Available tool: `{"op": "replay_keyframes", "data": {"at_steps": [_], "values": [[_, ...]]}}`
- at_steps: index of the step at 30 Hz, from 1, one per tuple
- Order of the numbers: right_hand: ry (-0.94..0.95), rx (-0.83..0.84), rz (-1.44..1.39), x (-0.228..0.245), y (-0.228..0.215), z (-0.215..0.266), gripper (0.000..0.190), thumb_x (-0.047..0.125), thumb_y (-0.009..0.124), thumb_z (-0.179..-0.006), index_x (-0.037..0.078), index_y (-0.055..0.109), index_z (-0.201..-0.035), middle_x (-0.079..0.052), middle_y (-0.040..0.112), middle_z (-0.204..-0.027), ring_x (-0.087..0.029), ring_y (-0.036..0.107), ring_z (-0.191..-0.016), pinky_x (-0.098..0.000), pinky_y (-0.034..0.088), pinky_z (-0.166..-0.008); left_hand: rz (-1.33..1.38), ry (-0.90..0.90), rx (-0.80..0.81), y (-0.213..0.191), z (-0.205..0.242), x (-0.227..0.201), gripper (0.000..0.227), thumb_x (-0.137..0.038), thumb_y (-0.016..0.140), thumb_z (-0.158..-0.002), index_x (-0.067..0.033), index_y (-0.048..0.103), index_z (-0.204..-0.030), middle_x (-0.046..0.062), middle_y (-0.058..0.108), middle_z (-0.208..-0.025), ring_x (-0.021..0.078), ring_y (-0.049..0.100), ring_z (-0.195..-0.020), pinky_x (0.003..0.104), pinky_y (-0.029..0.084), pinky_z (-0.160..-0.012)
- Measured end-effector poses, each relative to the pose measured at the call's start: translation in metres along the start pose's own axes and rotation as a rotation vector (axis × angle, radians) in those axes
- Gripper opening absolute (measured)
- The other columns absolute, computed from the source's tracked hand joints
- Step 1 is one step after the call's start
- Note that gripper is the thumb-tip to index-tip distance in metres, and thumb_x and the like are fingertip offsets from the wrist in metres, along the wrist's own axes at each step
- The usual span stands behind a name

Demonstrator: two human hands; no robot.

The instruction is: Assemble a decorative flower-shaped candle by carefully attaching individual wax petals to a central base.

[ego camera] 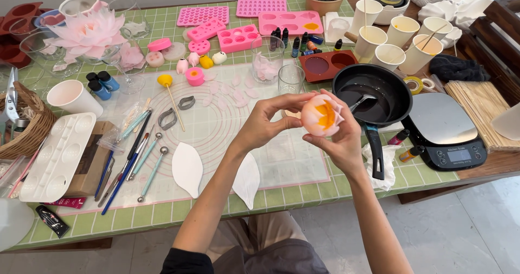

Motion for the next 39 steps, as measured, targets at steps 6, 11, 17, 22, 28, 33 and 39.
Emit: {"op": "replay_keyframes", "data": {"at_steps": [6,11,17,22,28,33,39], "values": [[-0.138,-0.046,0.037,-0.005,0.0,0.006,0.085,0.001,0.088,-0.078,-0.001,0.043,-0.15,-0.015,0.055,-0.154,-0.021,0.056,-0.141,-0.0368,0.048,-0.121,-0.041,0.013,0.037,-0.001,-0.005,-0.009,0.048,-0.007,0.076,-0.092,-0.0097,0.065,-0.139,0.004,0.069,-0.138,0.0141,0.069,-0.118,0.033,0.056,-0.106],[-0.063,-0.108,-0.138,-0.032,-0.004,0.009,0.083,0.001,0.086,-0.08,-0.001,0.041,-0.151,-0.014,0.054,-0.151,-0.027,0.059,-0.137,-0.0399,0.046,-0.118,-0.063,0.03,0.002,-0.087,-0.049,0.041,0.032,-0.001,0.07,-0.096,-0.0059,0.069,-0.128,0.005,0.075,-0.119,0.0131,0.071,-0.107,0.031,0.059,-0.096],[0.147,-0.115,-0.697,-0.099,-0.008,0.018,0.069,0.013,0.08,-0.091,-0.002,0.044,-0.149,-0.014,0.055,-0.148,-0.032,0.061,-0.132,-0.0505,0.04,-0.125,-0.649,-0.182,-0.337,-0.191,-0.135,0.087,0.021,-0.001,0.071,-0.087,-0.0054,0.076,-0.107,0.009,0.077,-0.094,0.0159,0.075,-0.081,0.031,0.06,-0.073],[0.289,-0.11,-0.888,-0.13,-0.006,0.019,0.072,0.026,0.079,-0.093,-0.002,0.043,-0.149,-0.012,0.054,-0.147,-0.028,0.059,-0.131,-0.0491,0.039,-0.123,-1.046,-0.244,-0.234,-0.218,-0.189,0.169,0.02,0.001,0.071,-0.076,-0.0064,0.081,-0.092,0.013,0.076,-0.088,0.0223,0.074,-0.08,0.037,0.058,-0.072],[0.442,-0.115,-0.937,-0.145,-0.016,0.019,0.079,0.032,0.081,-0.088,0.001,0.042,-0.149,-0.012,0.054,-0.143,-0.029,0.06,-0.123,-0.0501,0.041,-0.117,-1.304,-0.586,0.117,-0.188,-0.216,0.183,0.02,0.0,0.071,-0.076,-0.0084,0.079,-0.092,0.014,0.075,-0.085,0.0272,0.076,-0.08,0.044,0.058,-0.076],[0.48,-0.129,-1.08,-0.156,-0.025,0.021,0.083,0.034,0.082,-0.088,0.003,0.039,-0.152,-0.012,0.053,-0.146,-0.027,0.061,-0.119,-0.0483,0.042,-0.117,-1.476,-0.845,0.322,-0.193,-0.224,0.222,0.029,-0.003,0.073,-0.077,-0.0042,0.075,-0.106,0.014,0.075,-0.104,0.0289,0.075,-0.099,0.045,0.058,-0.083],[0.527,-0.072,-1.055,-0.148,-0.02,0.021,0.09,0.039,0.085,-0.084,0.006,0.036,-0.152,-0.012,0.053,-0.145,-0.028,0.064,-0.114,-0.0494,0.044,-0.114,-1.638,-0.771,0.308,-0.209,-0.224,0.268,0.04,-0.001,0.069,-0.08,-0.011,0.073,-0.118,0.011,0.072,-0.122,0.0297,0.069,-0.115,0.048,0.054,-0.092]]}}
Point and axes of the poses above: each hand's wrist, its own z-axis away from the middle knuckle, its own y-axis out of the palm, x = y × z, the point moved 1 cm from there along -z, towards the middle knuckle
